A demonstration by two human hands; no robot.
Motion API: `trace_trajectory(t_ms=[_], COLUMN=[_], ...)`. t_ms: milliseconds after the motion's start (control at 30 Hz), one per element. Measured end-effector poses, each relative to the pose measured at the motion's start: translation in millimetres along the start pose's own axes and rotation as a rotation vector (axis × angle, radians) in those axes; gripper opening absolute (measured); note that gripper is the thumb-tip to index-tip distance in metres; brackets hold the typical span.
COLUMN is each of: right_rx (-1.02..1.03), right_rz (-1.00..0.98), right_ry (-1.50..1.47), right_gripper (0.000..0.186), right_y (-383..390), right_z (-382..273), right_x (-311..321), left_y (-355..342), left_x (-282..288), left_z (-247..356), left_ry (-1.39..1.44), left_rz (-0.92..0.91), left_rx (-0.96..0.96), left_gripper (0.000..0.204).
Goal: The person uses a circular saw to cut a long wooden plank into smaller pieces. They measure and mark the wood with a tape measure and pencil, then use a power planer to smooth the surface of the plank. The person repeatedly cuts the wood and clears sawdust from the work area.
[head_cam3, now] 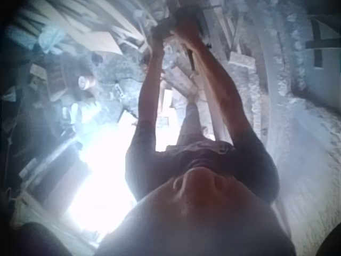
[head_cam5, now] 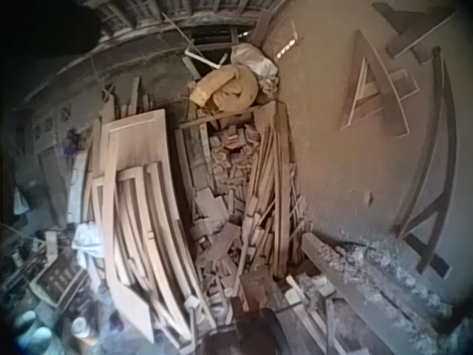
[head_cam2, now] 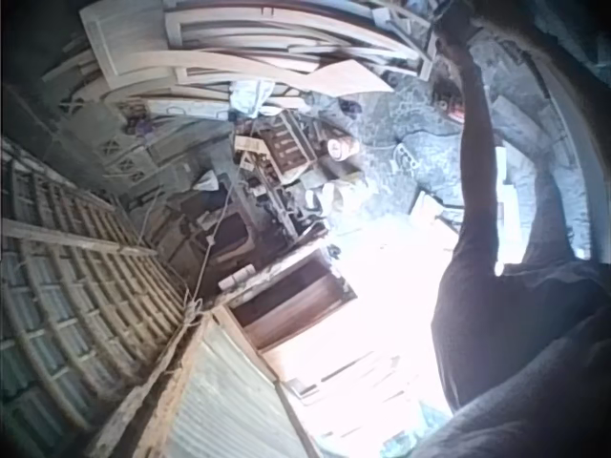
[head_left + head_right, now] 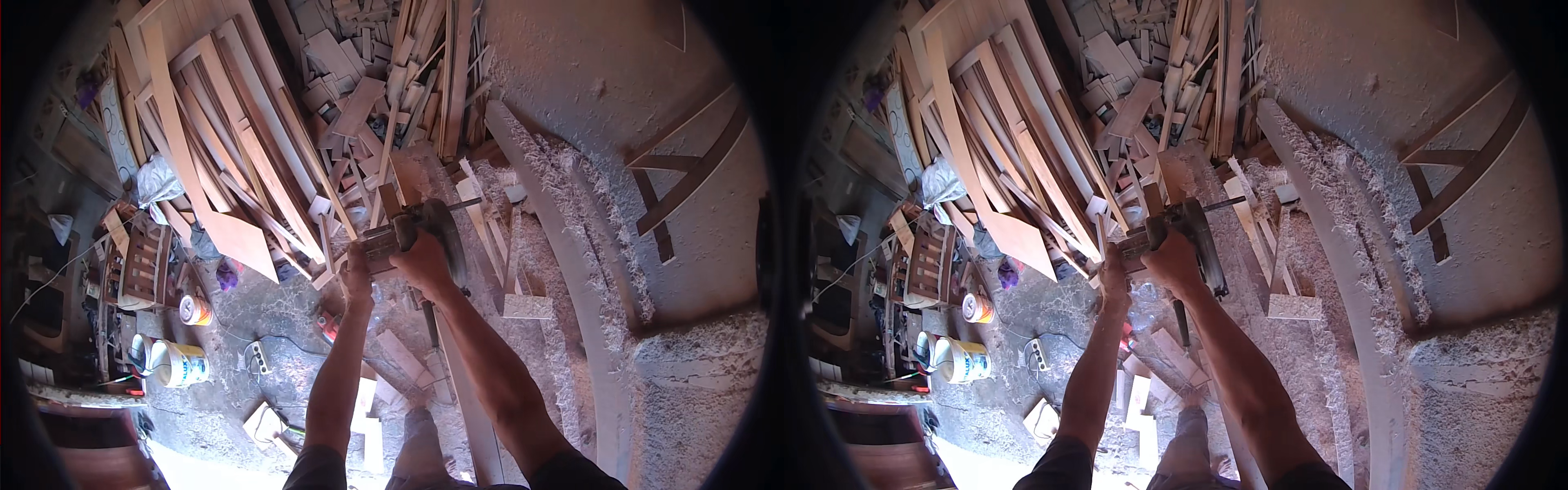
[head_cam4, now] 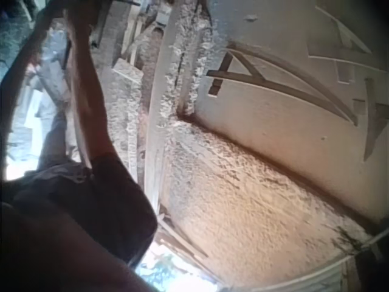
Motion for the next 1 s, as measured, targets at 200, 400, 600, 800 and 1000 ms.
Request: trace_trajectory(t_ms=[200, 400, 600, 800, 1000], right_rx=[-0.019, -0.063, -0.078, 0.081, 0.260], right_rz=[-0.030, -0.034, -0.050, 0.009, 0.178], right_ry=[-0.005, -0.063, -0.102, 0.081, -0.156], right_gripper=[0.031, 0.017, 0.014, 0.028, 0.043], right_y=[-50, -85, -116, -90, -2], right_z=[2, 1, -4, -26, -21], right_x=[-22, -41, -52, -34, 21], left_y=[-42, -85, -119, -102, -1], left_x=[-27, -37, -48, -46, -29], left_z=[15, 24, 28, 46, 115], left_ry=[0.085, 0.071, -0.019, 0.008, -0.057], left_rz=[0.029, -0.001, 0.007, -0.051, -0.195], left_rx=[-0.066, -0.108, -0.073, -0.150, -0.616], left_gripper=[0.048, 0.049, 0.045, 0.045, 0.057])
Point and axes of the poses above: each hand's wrist, its own y-axis away from the middle knuckle, its own x-axis out of the back of the hand, z = x × y, the point moved 8 cm from there along -y, towards the middle knuckle, and after that the axes turned 8 degrees about z, right-handed, at the moved point
